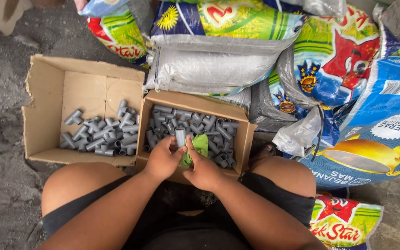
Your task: Cleaning grey PVC T-fittings with a green cloth and sorting them into a different box.
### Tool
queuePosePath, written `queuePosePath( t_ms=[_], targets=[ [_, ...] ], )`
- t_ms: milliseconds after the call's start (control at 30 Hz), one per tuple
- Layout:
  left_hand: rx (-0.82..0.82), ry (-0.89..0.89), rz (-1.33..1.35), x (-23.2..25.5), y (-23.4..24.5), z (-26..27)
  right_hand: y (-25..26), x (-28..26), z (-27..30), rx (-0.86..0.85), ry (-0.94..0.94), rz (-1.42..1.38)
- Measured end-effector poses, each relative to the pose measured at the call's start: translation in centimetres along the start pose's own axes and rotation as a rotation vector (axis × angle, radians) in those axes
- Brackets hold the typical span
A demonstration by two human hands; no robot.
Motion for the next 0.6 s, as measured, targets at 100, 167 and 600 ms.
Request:
queuePosePath(
  t_ms=[100,167,600],
  targets=[
    [0.008,-0.038,0.001,0.6,0.3,0.1,0.3,-0.2,-0.2,0.035,0.005,0.001],
    [-0.030,-0.062,-0.061,0.2,-0.1,0.7,0.4,0.5,-0.7,0.102,-0.035,-0.007],
    [-0.032,0.012,-0.030,-1.5,-0.7,2.2,-2.1,5.4,-5.0,0.073,0.112,-0.237]
  ],
)
Point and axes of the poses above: each hand's wrist, its own z-axis away from the middle knuckle, its own y-axis out of the back of the hand, x = y × z, the point moved 1 cm from there along -z, towards the middle knuckle, and after that the axes turned 10 degrees about -x, right-handed, at the moved point
